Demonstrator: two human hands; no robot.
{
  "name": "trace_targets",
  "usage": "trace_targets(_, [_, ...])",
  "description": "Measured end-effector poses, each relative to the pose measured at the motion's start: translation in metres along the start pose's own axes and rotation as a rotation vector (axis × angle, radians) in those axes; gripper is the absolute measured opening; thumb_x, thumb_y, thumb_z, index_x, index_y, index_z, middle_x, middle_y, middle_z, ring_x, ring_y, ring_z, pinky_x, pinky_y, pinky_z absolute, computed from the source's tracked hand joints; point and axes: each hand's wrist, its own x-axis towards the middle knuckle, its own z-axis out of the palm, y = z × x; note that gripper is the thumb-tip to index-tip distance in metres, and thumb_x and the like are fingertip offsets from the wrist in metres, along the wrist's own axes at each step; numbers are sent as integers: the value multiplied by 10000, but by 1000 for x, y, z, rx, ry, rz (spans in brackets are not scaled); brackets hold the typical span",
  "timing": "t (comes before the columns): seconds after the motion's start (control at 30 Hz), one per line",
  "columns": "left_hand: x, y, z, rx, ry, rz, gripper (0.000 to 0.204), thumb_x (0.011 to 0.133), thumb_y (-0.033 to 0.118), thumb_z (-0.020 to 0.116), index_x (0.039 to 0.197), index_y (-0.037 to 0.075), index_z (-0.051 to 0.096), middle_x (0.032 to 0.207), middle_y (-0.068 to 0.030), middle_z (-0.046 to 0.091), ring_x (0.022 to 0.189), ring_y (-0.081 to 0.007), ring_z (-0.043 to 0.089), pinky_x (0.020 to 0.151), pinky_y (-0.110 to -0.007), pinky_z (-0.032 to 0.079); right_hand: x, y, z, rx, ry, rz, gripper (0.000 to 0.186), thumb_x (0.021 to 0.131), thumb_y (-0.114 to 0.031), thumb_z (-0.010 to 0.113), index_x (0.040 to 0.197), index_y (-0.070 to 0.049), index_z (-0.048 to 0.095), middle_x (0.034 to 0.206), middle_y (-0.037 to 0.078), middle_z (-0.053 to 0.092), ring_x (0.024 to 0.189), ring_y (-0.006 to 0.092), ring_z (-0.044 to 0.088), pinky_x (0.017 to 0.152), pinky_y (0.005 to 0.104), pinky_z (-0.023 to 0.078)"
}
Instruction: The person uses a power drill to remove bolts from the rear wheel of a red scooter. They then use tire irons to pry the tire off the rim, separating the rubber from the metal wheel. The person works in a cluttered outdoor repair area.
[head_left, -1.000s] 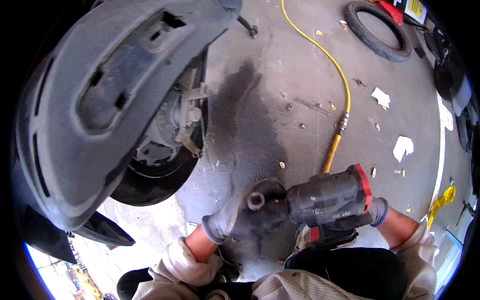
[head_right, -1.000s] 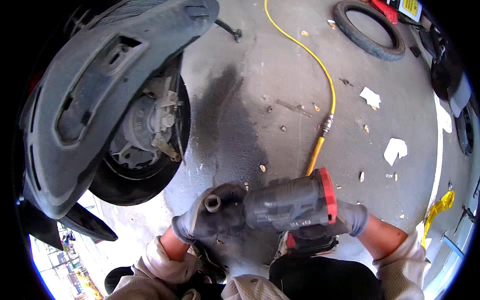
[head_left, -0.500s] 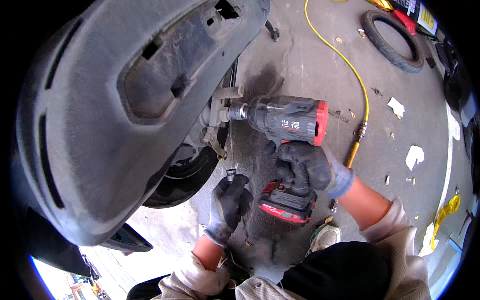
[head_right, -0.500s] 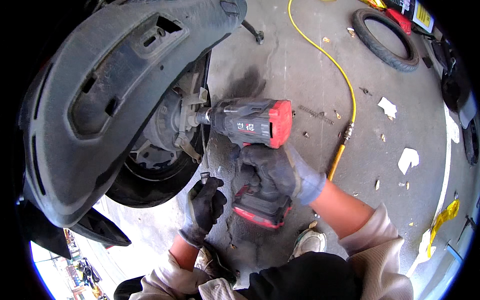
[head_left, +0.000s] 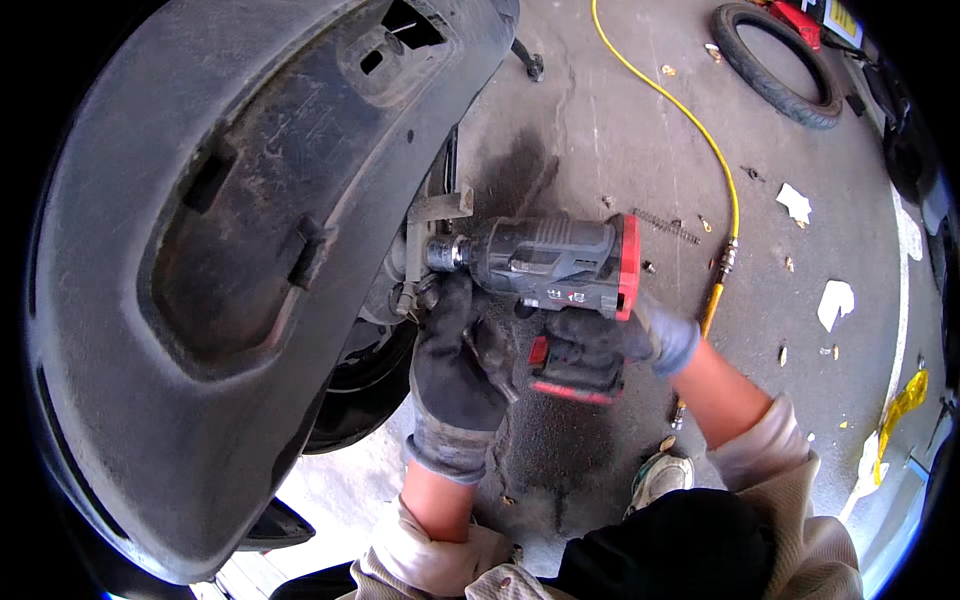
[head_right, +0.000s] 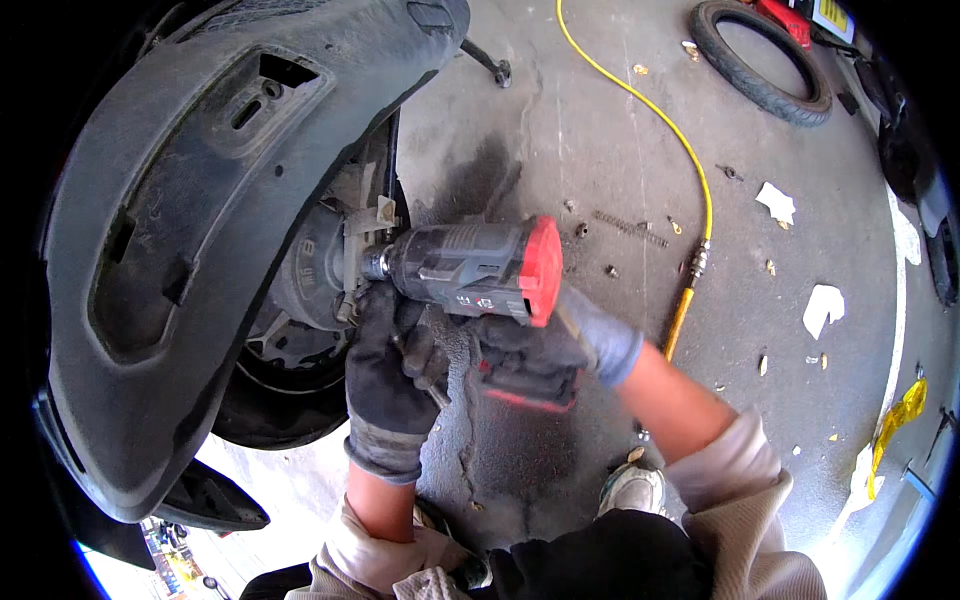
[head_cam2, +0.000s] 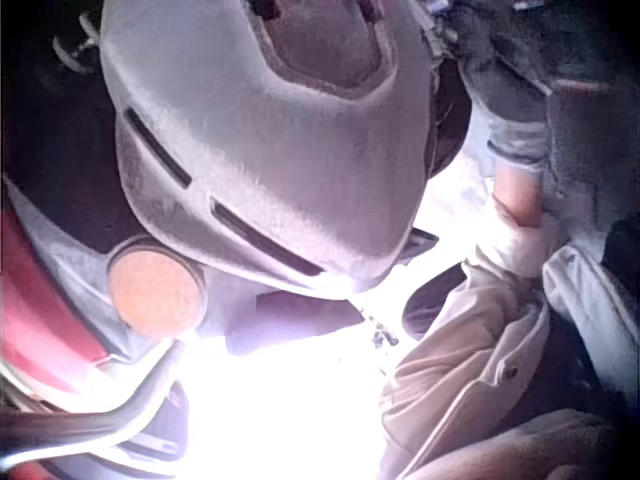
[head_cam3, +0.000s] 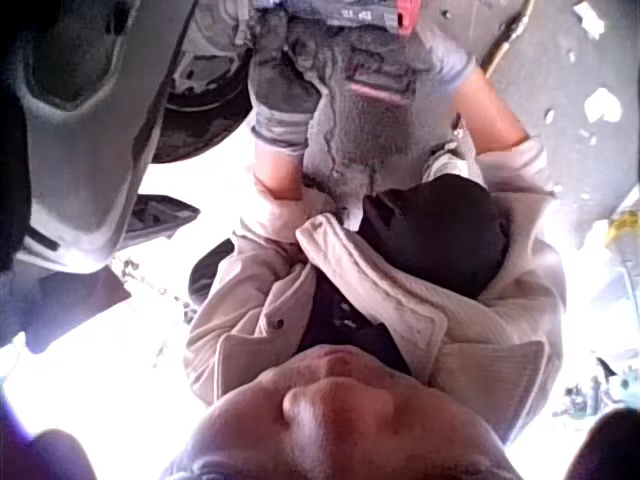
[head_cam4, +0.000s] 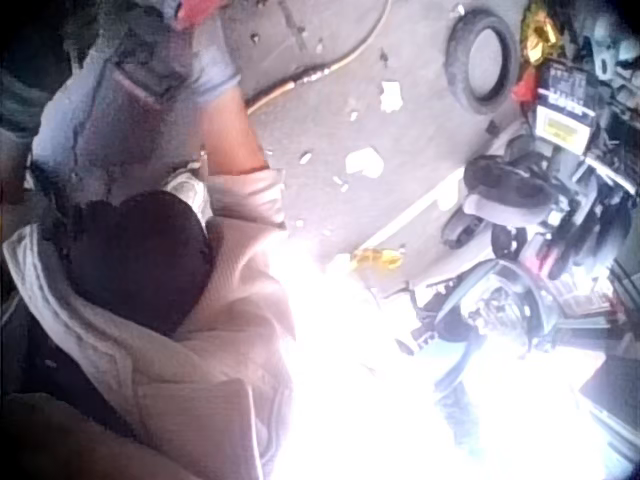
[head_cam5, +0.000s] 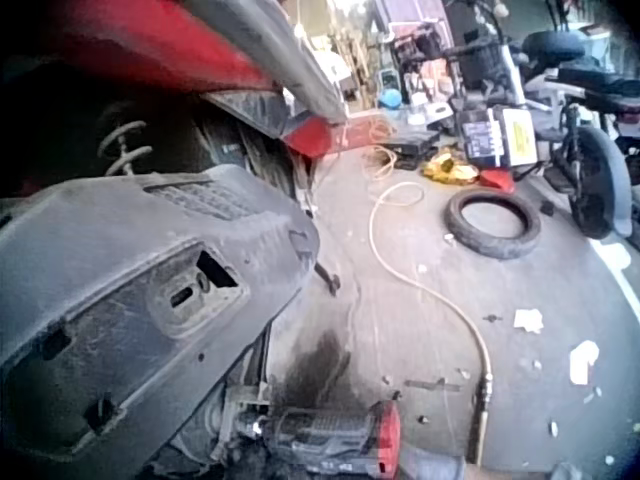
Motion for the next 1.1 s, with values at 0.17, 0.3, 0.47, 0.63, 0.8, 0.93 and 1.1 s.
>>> trace_targets(0.17, [0, -1, 8, -208, 25, -73, 255, 999, 284, 447, 1120, 78, 537, 654, -17, 476, 541, -130, 445, 521, -265, 414, -1, 0, 13, 131, 71, 170, 303, 848, -54, 654, 1141, -55, 576, 967, 8, 594, 879, 108, 559, 764, 284, 508])
trace_targets(0.3, [3, -1, 7, -272, -67, -189, 250, 996, 268, 448, 1118, 67, 535, 695, -33, 538, 593, -150, 509, 572, -276, 456, -5, 12, 10, 221, 91, 107, 326, 838, -79, 665, 1147, -48, 568, 964, 14, 595, 868, 99, 565, 729, 292, 503])
trace_targets(0.47, [5, -5, 2, -263, 30, -51, 277, 993, 266, 452, 1151, 55, 536, 813, -70, 640, 685, -169, 582, 626, -308, 495, -1, 5, 18, 196, 49, 111, 376, 841, -75, 638, 1206, -30, 560, 1019, 24, 608, 888, 105, 571, 764, 291, 508])
trace_targets(0.63, [6, -7, -3, -305, -122, -56, 295, 993, 266, 450, 1164, 49, 553, 895, -104, 682, 711, -178, 610, 645, -316, 517, 1, 1, 18, 169, 30, 92, 193, 852, -73, 618, 1041, -43, 594, 867, 21, 606, 703, 100, 592, 596, 243, 495])
trace_targets(0.8, [7, -9, -6, -310, -197, -67, 303, 995, 277, 449, 1163, 54, 564, 903, -111, 685, 702, -187, 623, 649, -311, 534, 4, 12, 19, 213, 47, -10, 250, 856, -86, 634, 1097, -40, 585, 934, 32, 627, 771, 110, 625, 668, 249, 536])
trace_targets(0.93, [6, -8, -9, -310, -184, -98, 310, 995, 289, 449, 1167, 60, 567, 906, -116, 686, 709, -186, 623, 647, -314, 535, 2, 24, 6, 295, -18, 109, 432, 853, -97, 662, 1262, -33, 537, 1148, 48, 612, 972, 130, 592, 849, 287, 508])
trace_targets(1.1, [8, -7, -7, -365, -173, -112, 317, 990, 292, 454, 1169, 53, 559, 898, -112, 678, 721, -182, 618, 658, -314, 527, 3, 19, 14, 330, -22, 82, 410, 847, -80, 665, 1238, -48, 543, 1125, 42, 613, 941, 120, 598, 792, 268, 520])
